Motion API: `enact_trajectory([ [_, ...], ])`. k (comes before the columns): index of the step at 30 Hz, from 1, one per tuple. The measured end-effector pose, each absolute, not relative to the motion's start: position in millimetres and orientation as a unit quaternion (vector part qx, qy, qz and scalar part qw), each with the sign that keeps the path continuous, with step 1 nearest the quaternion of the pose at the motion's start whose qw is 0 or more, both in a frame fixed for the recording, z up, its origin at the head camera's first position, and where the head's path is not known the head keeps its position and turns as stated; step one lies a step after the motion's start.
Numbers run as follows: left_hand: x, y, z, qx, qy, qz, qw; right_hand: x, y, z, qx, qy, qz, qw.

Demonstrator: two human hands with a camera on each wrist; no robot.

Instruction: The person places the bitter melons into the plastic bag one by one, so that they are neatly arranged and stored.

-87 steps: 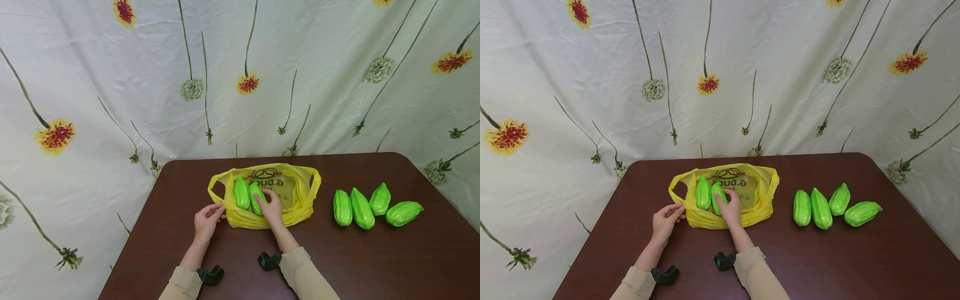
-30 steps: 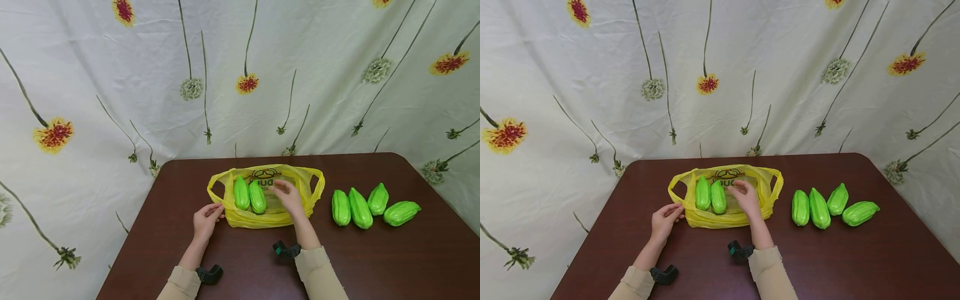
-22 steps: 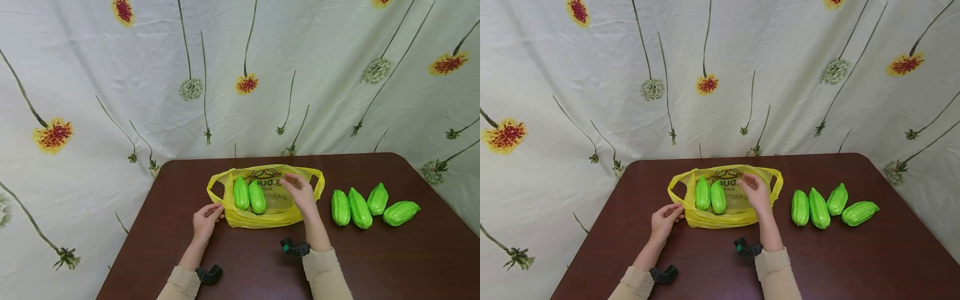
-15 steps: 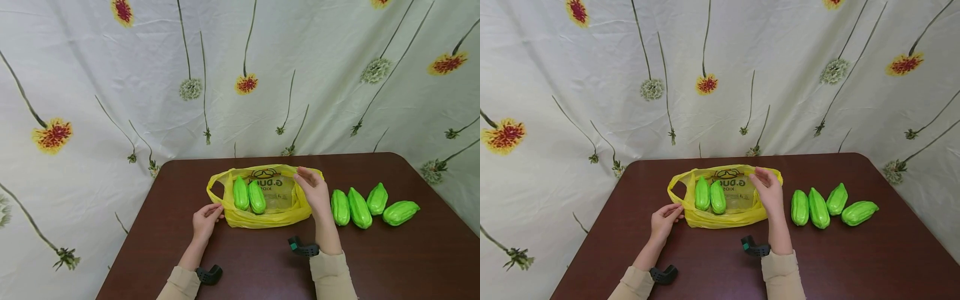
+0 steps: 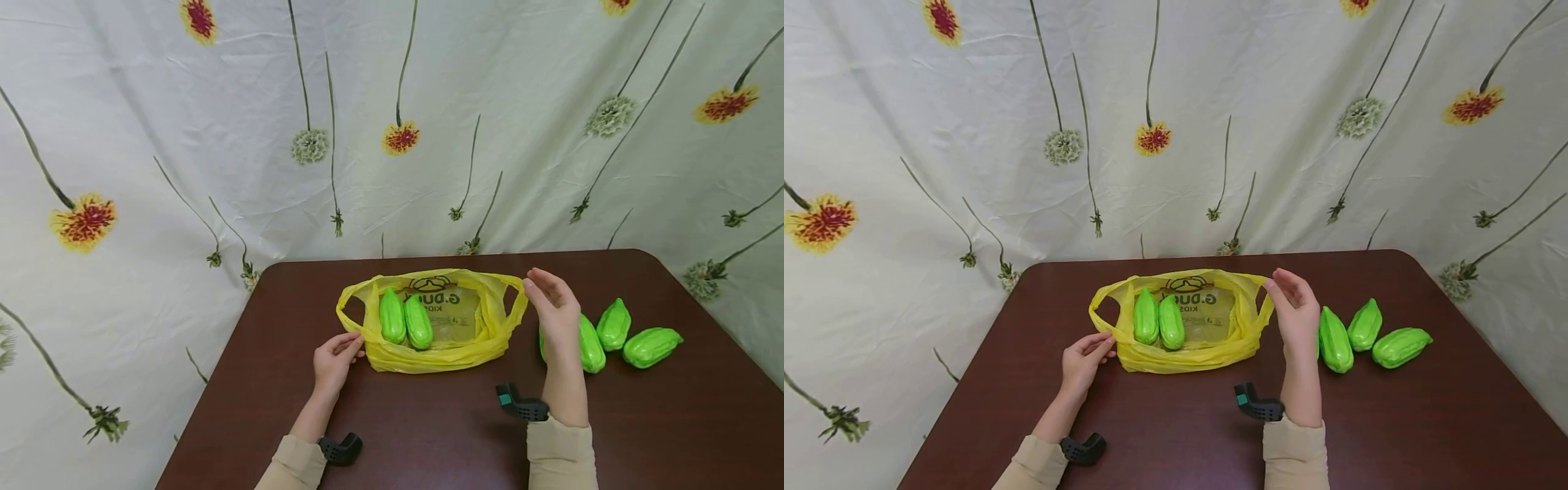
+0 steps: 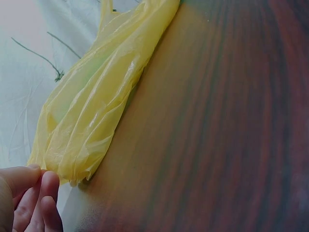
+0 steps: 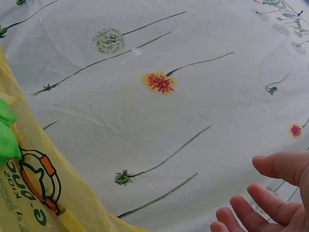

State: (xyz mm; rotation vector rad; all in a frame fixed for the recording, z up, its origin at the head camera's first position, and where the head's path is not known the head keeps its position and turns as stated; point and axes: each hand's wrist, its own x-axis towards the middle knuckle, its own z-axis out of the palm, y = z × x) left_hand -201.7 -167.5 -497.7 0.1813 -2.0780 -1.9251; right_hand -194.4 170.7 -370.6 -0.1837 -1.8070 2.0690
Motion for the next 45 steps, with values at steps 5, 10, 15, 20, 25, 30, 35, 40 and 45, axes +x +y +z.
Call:
enact_trajectory([
  [5, -201.7, -167.6, -497.6, 0.066, -0.726, -0.668, 0.151, -191.2, 184.3, -371.6, -0.095, -0.619, 0.745, 0.229],
  [10, -202.7, -167.4, -498.6, 0.071, -0.726, -0.668, 0.149, -188.1, 201.0, -374.6, -0.121, -0.583, 0.766, 0.24],
  [15, -202.8, -167.8, -498.6, 0.077, -0.728, -0.665, 0.146, -183.0, 219.4, -378.4, -0.151, -0.522, 0.799, 0.255],
  [20, -202.3, -168.0, -497.5, 0.08, -0.729, -0.665, 0.141, -178.3, 235.8, -383.8, -0.185, -0.491, 0.805, 0.279],
  [25, -202.0, -168.0, -497.1, 0.082, -0.73, -0.664, 0.14, -174.9, 250.6, -391.3, -0.217, -0.473, 0.801, 0.296],
  [30, -201.7, -168.8, -497.2, 0.083, -0.73, -0.664, 0.141, -172.6, 264.7, -400.9, -0.246, -0.436, 0.798, 0.336],
  [35, -201.9, -168.3, -497.2, 0.082, -0.731, -0.664, 0.139, -170.2, 276.5, -410.4, -0.271, -0.412, 0.796, 0.352],
  [40, -202.5, -167.3, -497.2, 0.08, -0.729, -0.666, 0.14, -173.0, 281.3, -419.0, -0.289, -0.376, 0.792, 0.385],
  [45, -202.7, -167.0, -497.2, 0.078, -0.726, -0.669, 0.142, -178.3, 283.4, -430.5, -0.315, -0.34, 0.775, 0.43],
])
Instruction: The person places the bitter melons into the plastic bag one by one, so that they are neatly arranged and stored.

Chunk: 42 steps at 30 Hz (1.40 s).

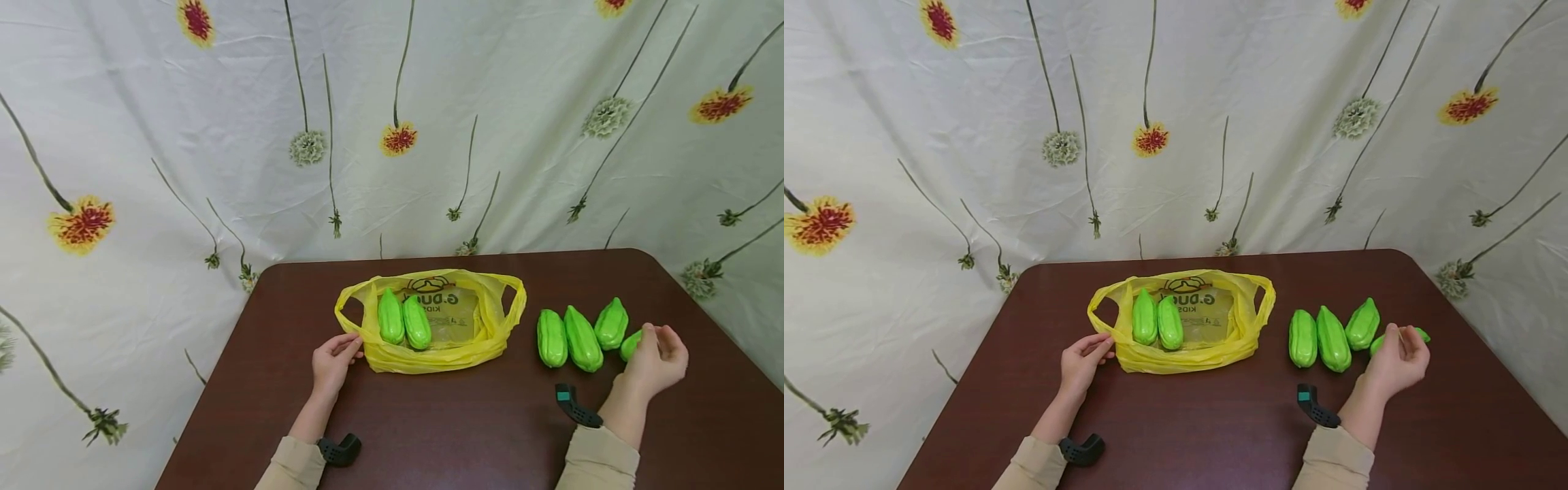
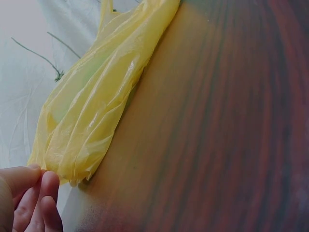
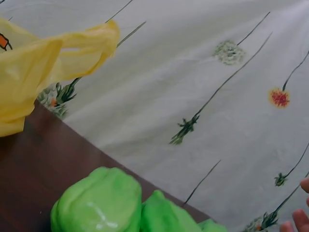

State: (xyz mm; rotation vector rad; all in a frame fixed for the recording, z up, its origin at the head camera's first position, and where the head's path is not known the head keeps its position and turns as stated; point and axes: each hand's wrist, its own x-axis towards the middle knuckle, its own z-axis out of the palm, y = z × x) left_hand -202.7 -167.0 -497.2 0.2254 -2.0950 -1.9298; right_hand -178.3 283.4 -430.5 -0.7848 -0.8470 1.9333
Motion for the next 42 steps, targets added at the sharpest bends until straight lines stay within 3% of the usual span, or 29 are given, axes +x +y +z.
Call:
enact_trajectory([
  [10, -200.0, -169.0, -497.8, 0.083, -0.728, -0.665, 0.142, -182.1, 288.1, -451.4, -0.374, -0.335, 0.73, 0.464],
  [42, -202.1, -166.8, -497.2, 0.076, -0.723, -0.671, 0.145, -198.8, 302.8, -484.0, -0.451, -0.444, 0.664, 0.399],
])
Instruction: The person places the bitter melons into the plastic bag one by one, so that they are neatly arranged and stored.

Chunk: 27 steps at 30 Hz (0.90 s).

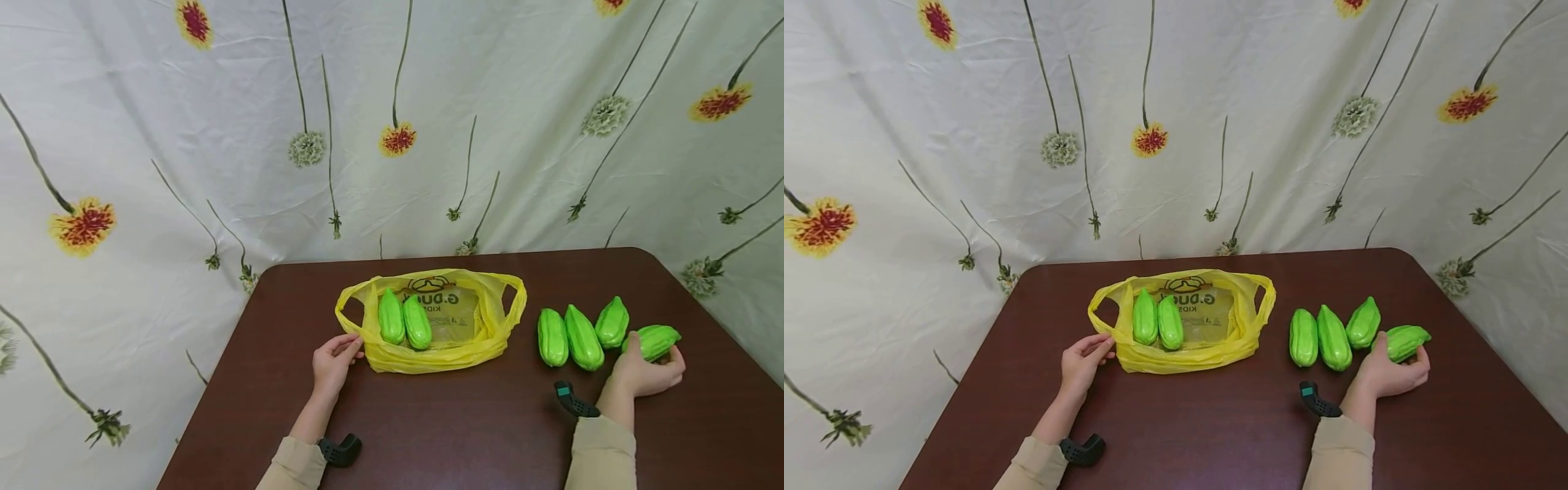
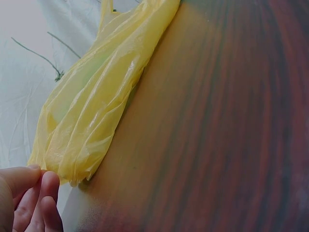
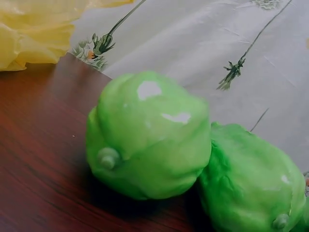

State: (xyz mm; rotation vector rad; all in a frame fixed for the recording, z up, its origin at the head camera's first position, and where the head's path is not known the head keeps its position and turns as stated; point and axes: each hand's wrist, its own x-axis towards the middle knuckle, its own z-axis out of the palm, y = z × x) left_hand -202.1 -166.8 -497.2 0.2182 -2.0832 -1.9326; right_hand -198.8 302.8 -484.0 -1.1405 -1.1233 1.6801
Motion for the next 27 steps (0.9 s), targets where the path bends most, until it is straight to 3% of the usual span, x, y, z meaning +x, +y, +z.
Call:
enact_trajectory([
  [12, -202.3, -168.1, -497.8, 0.07, -0.723, -0.671, 0.147, -199.8, 306.0, -482.9, -0.461, -0.485, 0.64, 0.377],
  [27, -202.4, -167.0, -497.4, 0.07, -0.727, -0.665, 0.156, -199.9, 304.3, -476.3, -0.454, -0.452, 0.648, 0.412],
])
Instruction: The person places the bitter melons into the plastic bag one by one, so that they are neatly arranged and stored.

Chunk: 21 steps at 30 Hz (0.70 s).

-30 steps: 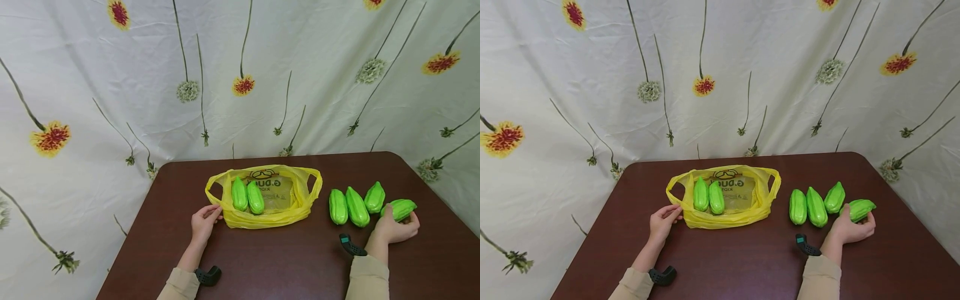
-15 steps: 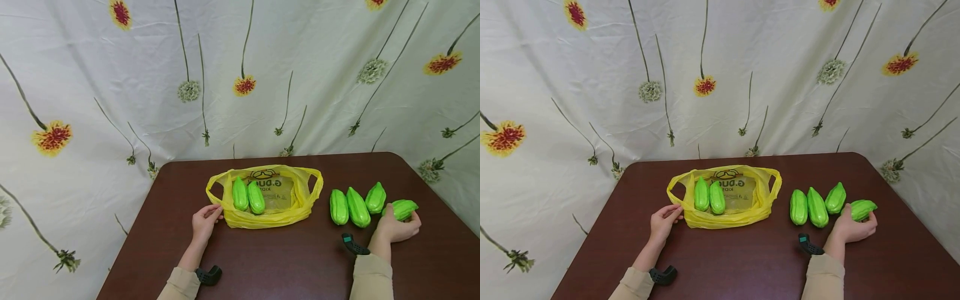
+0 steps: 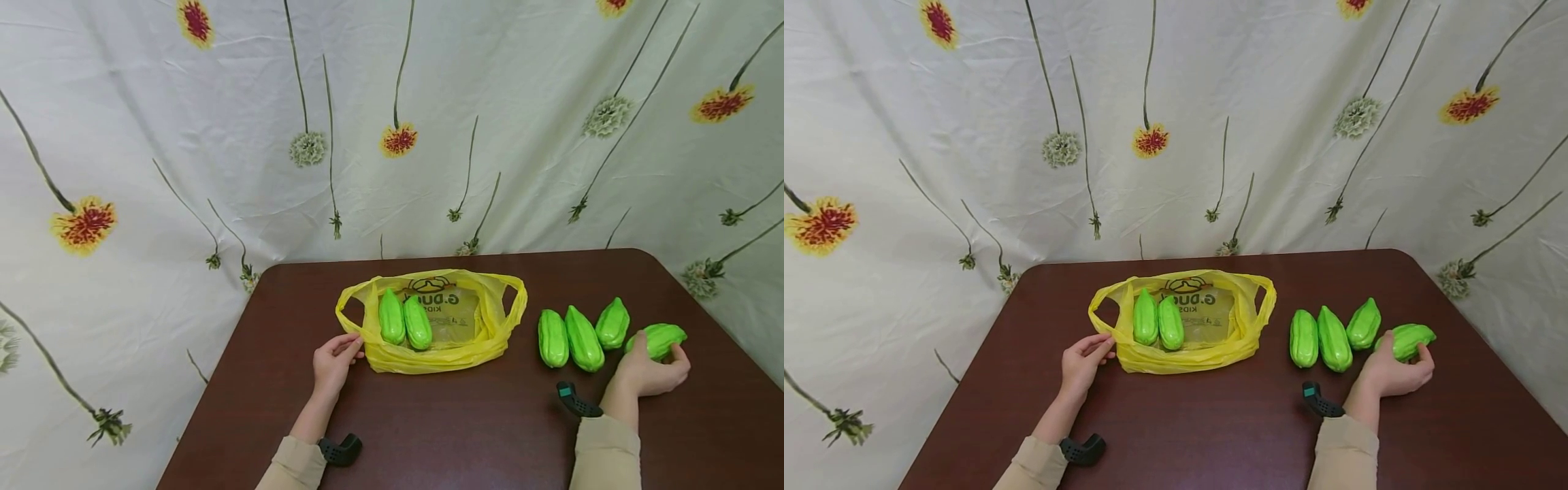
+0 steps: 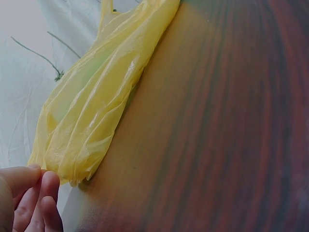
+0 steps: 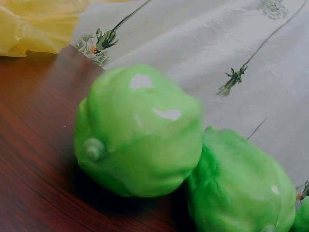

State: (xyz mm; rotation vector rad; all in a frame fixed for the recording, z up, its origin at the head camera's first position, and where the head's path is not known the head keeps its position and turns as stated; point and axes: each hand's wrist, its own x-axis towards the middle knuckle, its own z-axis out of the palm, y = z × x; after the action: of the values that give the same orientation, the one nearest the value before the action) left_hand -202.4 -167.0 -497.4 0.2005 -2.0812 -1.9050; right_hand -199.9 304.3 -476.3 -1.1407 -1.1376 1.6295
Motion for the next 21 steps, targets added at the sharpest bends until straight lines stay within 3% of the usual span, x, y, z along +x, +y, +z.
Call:
enact_trajectory([
  [21, -201.8, -167.3, -497.2, 0.068, -0.731, -0.662, 0.151, -206.3, 266.8, -433.5, -0.361, -0.496, 0.645, 0.456],
])
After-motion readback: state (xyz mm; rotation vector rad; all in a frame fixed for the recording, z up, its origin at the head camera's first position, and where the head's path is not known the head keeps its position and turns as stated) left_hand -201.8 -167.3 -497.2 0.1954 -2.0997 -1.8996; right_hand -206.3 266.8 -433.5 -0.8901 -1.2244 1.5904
